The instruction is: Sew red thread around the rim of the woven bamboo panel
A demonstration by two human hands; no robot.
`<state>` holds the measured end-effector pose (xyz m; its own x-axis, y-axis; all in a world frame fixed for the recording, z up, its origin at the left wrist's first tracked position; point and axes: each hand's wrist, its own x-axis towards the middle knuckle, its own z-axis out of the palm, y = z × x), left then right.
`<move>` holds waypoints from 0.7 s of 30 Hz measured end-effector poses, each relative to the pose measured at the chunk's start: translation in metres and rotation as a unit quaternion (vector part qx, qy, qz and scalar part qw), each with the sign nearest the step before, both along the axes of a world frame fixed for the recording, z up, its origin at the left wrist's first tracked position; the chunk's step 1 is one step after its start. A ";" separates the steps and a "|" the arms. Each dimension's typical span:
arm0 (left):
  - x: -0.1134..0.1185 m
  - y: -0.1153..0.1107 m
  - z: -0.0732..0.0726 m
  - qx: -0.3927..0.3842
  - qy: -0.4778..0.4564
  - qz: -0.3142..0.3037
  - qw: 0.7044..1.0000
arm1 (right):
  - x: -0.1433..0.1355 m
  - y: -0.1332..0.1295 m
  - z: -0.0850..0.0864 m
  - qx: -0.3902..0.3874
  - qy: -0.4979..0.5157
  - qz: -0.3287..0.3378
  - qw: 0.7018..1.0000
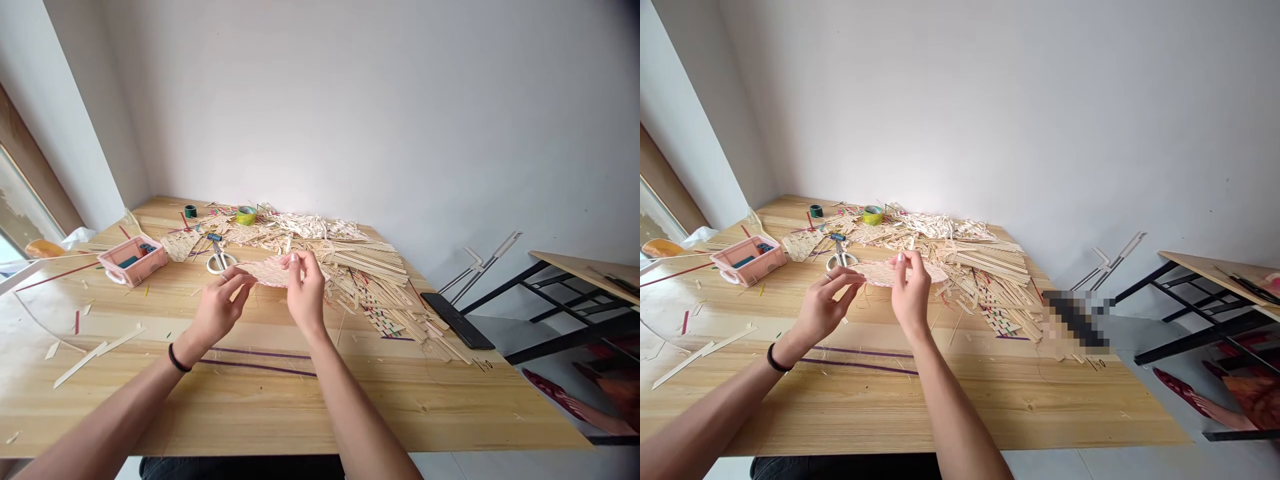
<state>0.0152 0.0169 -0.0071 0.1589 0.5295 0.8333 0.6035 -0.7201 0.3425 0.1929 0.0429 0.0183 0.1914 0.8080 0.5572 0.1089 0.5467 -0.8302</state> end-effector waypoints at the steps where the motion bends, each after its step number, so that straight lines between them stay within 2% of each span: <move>1: -0.001 0.001 0.000 0.002 0.001 0.002 1.000 | 0.005 0.007 -0.002 -0.019 0.039 0.004 0.999; 6: -0.004 0.003 -0.001 0.003 0.013 0.012 1.000 | 0.041 0.044 -0.012 -0.092 0.175 0.003 0.980; 9: -0.006 0.005 -0.001 0.001 0.023 0.022 0.999 | 0.067 0.056 -0.012 -0.117 0.250 -0.011 0.961; 12: -0.009 0.008 -0.002 0.001 0.034 0.035 0.999 | 0.085 0.060 -0.012 -0.121 0.300 -0.033 0.946; 17: -0.014 0.011 -0.007 0.002 0.069 0.066 0.995 | 0.096 0.060 -0.012 -0.094 0.340 -0.083 0.932; 21: -0.020 0.015 -0.010 0.002 0.095 0.090 0.991 | 0.108 0.050 0.003 -0.047 0.362 -0.127 0.922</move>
